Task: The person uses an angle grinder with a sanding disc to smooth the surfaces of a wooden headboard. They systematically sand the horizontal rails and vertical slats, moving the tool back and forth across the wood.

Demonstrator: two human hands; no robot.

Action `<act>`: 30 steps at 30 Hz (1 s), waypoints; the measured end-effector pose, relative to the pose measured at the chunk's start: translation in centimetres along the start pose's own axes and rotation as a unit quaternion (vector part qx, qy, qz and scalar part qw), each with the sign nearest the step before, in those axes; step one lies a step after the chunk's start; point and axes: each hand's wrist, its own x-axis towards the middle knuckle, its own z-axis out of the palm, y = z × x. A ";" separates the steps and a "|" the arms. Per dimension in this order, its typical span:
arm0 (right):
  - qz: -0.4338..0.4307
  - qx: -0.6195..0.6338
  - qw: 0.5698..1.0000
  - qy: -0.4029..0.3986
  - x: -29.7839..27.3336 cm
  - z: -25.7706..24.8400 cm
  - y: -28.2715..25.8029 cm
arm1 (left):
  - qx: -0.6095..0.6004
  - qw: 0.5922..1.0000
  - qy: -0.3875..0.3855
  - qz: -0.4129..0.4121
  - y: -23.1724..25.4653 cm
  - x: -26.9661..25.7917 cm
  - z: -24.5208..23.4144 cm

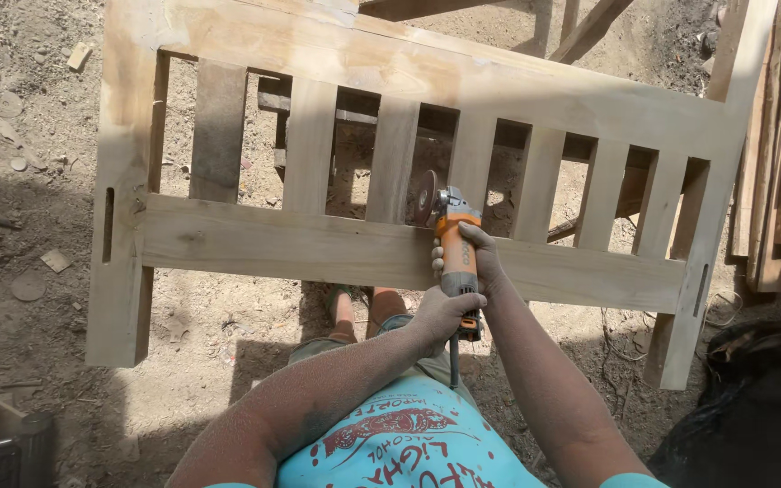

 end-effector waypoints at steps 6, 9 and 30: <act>-0.010 -0.031 0.999 0.022 2.3 1.7 -1.1 | -0.068 0.998 0.004 0.016 1.8 0.4 -0.6; -0.003 -0.030 0.999 0.025 3.2 2.6 -2.5 | -0.079 0.997 -0.003 0.010 3.7 1.2 -0.6; -0.043 -0.055 0.996 0.058 7.3 7.1 -11.1 | -0.054 0.998 0.025 0.014 12.3 6.5 0.6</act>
